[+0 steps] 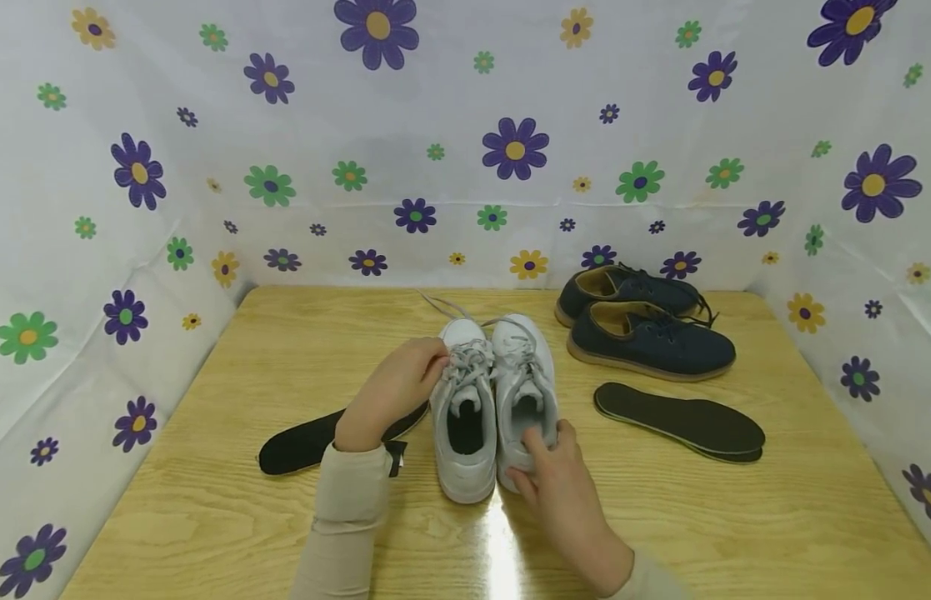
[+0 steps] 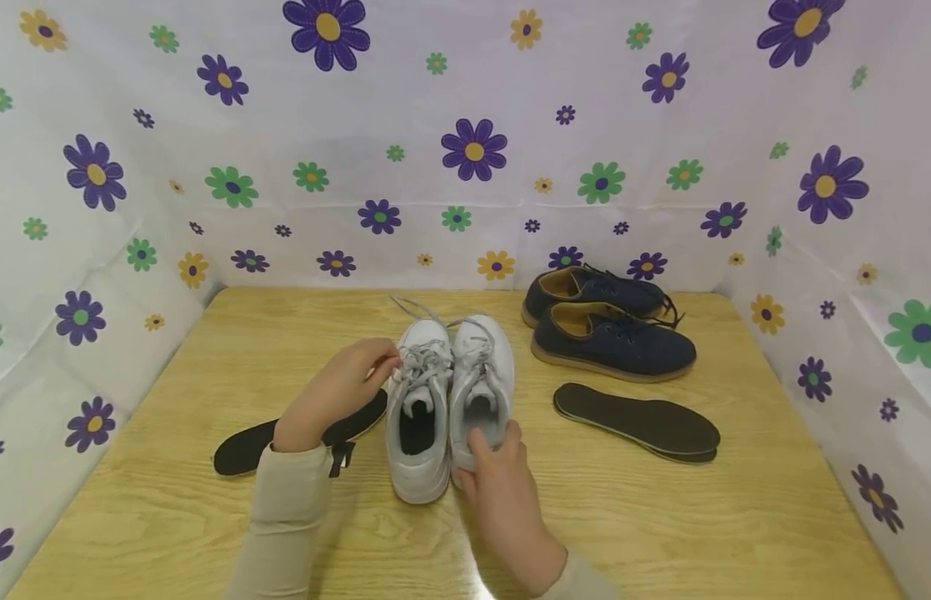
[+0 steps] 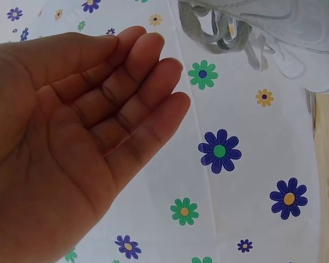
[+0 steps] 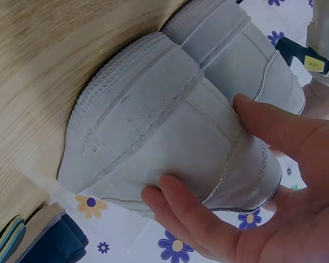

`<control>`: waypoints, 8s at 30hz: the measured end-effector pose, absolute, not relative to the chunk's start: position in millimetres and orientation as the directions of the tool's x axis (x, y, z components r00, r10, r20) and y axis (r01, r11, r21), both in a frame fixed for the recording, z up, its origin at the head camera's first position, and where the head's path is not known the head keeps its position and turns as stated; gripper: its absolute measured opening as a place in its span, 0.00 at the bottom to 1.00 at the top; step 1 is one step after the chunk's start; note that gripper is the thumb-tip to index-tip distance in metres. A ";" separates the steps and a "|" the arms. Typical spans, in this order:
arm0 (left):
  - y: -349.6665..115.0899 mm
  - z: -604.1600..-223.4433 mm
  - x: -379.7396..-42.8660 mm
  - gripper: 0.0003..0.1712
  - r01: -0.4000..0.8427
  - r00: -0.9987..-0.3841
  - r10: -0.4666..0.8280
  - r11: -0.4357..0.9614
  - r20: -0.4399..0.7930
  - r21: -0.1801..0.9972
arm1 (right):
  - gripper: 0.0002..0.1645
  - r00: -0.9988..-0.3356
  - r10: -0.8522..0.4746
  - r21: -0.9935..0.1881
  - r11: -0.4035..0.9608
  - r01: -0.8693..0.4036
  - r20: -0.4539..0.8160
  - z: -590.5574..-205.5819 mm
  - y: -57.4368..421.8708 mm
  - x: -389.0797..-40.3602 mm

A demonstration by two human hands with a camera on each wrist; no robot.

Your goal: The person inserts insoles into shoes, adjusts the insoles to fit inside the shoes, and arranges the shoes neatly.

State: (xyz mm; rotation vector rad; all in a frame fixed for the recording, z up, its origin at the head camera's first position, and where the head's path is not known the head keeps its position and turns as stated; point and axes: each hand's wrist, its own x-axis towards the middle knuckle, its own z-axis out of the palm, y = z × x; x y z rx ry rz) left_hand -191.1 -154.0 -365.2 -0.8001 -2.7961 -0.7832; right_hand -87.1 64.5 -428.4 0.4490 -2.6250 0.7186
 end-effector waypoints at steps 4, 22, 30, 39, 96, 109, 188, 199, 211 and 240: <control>-157.2 -367.5 -192.4 0.06 0.522 -0.853 0.448 0.729 0.269 0.443 | 0.30 -0.881 -0.192 -0.417 0.824 -0.384 0.433 -430.3 61.3 -86.4; -162.1 -368.2 -195.1 0.05 0.527 -0.850 0.448 0.719 0.277 0.454 | 0.30 -0.869 -0.189 -0.391 0.835 -0.387 0.458 -433.9 53.1 -84.7; -162.6 -366.9 -195.1 0.07 0.520 -0.854 0.444 0.720 0.272 0.459 | 0.30 -0.865 -0.188 -0.390 0.834 -0.391 0.464 -435.2 49.6 -85.5; -164.6 -367.2 -196.1 0.06 0.508 -0.861 0.433 0.722 0.267 0.470 | 0.30 -0.870 -0.195 -0.403 0.826 -0.395 0.453 -435.0 45.5 -85.2; -229.1 -375.1 -195.5 0.03 0.354 -0.934 0.339 0.843 0.112 0.405 | 0.27 -0.875 -0.284 -0.413 0.796 -0.443 0.391 -425.7 43.6 -93.9; -266.4 -412.3 -188.4 0.35 0.111 -0.905 0.214 0.953 -0.367 0.283 | 0.28 -0.873 -0.317 -0.407 0.789 -0.460 0.372 -423.9 47.3 -94.2; -139.5 -314.1 -154.3 0.11 0.736 -0.595 -0.327 0.144 0.734 0.661 | 0.30 -0.869 -0.294 -0.383 0.807 -0.449 0.398 -429.5 43.4 -94.8; -137.5 -318.6 -155.2 0.11 0.745 -0.601 -0.346 0.086 0.721 0.662 | 0.28 -0.875 -0.305 -0.390 0.804 -0.448 0.376 -424.6 43.1 -95.5; -139.8 -318.8 -154.9 0.11 0.740 -0.617 -0.369 0.029 0.695 0.672 | 0.41 -0.947 -0.319 -0.683 0.684 -0.258 0.038 -381.9 80.8 -108.0; -106.4 -321.6 -147.4 0.09 0.572 -0.811 -0.383 -0.358 0.442 0.738 | 0.20 -0.929 -0.184 -0.915 -0.313 -0.254 0.321 -358.6 83.6 -128.4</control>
